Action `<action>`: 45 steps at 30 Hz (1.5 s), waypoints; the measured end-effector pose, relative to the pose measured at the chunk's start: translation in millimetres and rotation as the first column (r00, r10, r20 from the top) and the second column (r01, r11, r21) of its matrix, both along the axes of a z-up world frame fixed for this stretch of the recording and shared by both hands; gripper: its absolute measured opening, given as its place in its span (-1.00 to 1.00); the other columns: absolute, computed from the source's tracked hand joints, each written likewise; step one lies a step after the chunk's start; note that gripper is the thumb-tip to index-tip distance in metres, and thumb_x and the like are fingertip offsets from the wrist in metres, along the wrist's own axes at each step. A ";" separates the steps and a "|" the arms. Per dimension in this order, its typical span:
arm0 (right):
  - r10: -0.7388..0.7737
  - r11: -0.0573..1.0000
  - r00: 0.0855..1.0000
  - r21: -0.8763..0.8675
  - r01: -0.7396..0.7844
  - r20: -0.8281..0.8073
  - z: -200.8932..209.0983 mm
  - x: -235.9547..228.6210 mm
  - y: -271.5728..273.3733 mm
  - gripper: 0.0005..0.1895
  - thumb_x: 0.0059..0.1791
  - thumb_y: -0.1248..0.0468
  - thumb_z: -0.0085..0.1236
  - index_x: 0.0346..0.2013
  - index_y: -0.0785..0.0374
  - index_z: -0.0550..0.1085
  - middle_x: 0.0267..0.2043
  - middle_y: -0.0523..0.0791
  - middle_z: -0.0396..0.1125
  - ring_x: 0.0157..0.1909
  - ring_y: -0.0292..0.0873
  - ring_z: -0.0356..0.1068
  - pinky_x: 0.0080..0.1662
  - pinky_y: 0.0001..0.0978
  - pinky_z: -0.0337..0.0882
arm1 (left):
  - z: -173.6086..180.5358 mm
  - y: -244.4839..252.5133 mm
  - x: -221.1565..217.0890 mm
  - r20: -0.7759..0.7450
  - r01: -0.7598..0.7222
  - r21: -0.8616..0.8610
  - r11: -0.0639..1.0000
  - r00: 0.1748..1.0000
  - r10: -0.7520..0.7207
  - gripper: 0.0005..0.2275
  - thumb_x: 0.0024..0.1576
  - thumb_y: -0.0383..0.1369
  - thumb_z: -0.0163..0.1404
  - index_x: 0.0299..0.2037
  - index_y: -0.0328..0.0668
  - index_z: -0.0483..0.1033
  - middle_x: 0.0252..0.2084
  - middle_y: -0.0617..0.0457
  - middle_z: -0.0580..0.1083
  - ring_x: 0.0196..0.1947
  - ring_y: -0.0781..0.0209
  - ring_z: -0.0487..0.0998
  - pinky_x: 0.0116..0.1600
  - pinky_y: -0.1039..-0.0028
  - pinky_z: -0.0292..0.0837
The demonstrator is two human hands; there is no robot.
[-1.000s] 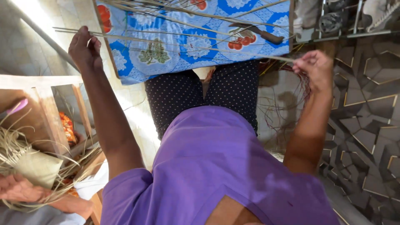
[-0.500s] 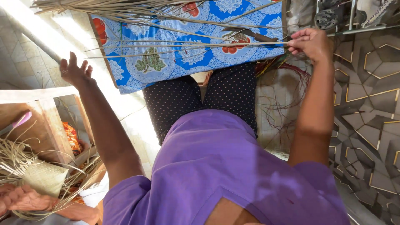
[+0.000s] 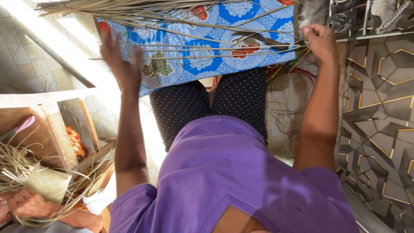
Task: Sorting and arranging dried straw strands on a table in preparation for weaving.
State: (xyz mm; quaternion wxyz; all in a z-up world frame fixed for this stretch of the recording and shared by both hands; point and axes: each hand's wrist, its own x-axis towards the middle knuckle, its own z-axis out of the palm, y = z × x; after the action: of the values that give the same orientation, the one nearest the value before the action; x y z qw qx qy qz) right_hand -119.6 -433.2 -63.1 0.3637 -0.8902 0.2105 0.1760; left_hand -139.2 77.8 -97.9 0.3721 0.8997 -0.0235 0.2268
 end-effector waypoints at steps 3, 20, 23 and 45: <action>-0.007 0.996 0.990 -0.094 -0.006 -0.140 18.0 -2.2 20.3 -0.72 0.04 -0.05 -0.26 -0.15 -0.09 0.38 -0.12 -0.23 0.27 -0.26 -0.18 0.19 -0.20 -0.17 0.17 | 26.0 -49.9 1.4 -0.505 0.352 0.371 0.859 0.853 -0.131 -0.34 0.06 -0.06 0.09 0.26 -0.02 -0.01 0.30 -0.14 -0.09 0.31 -0.06 -0.16 0.24 0.06 -0.59; -0.122 0.980 0.981 -0.138 0.143 0.153 5.9 16.4 9.8 -0.67 -0.01 0.00 -0.25 -0.21 0.12 0.38 -0.13 -0.11 0.18 -0.17 -0.16 0.21 -0.17 -0.29 0.27 | -7.5 -115.9 8.9 -0.393 0.625 0.487 0.611 0.781 -0.486 -0.35 -0.04 0.05 -0.03 0.19 -0.11 0.13 0.13 -0.09 0.21 0.16 -0.05 0.14 0.18 -0.20 -0.40; -0.106 0.991 0.953 -0.053 0.125 0.283 15.4 41.1 20.4 -0.81 -0.02 0.16 -0.12 -0.20 0.16 0.36 -0.12 -0.10 0.18 -0.20 -0.22 0.22 -0.21 -0.43 0.35 | -0.6 -113.8 12.5 -0.360 0.606 0.448 0.657 0.795 -0.488 -0.40 0.02 0.07 -0.10 0.17 -0.11 0.16 0.10 -0.09 0.22 0.16 -0.06 0.15 0.18 -0.17 -0.38; 0.698 0.650 0.603 -0.695 -0.306 0.387 -27.1 166.2 140.1 -0.75 -0.08 0.43 -0.12 -0.16 0.19 0.45 -0.17 -0.05 0.25 -0.20 0.00 0.17 -0.24 -0.13 0.23 | 8.1 -93.4 54.5 -0.269 0.411 0.338 0.847 0.904 -0.331 -0.68 0.01 -0.42 0.04 -0.01 -0.13 0.35 0.09 -0.11 0.24 0.19 -0.09 0.11 0.21 -0.09 -0.24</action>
State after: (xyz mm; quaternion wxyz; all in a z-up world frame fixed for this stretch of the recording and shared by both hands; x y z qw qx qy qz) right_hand 46.6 -293.0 -90.2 0.0629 -0.9807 -0.1554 -0.1010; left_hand -84.7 -15.6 -89.7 0.2243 0.9516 -0.2043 0.0493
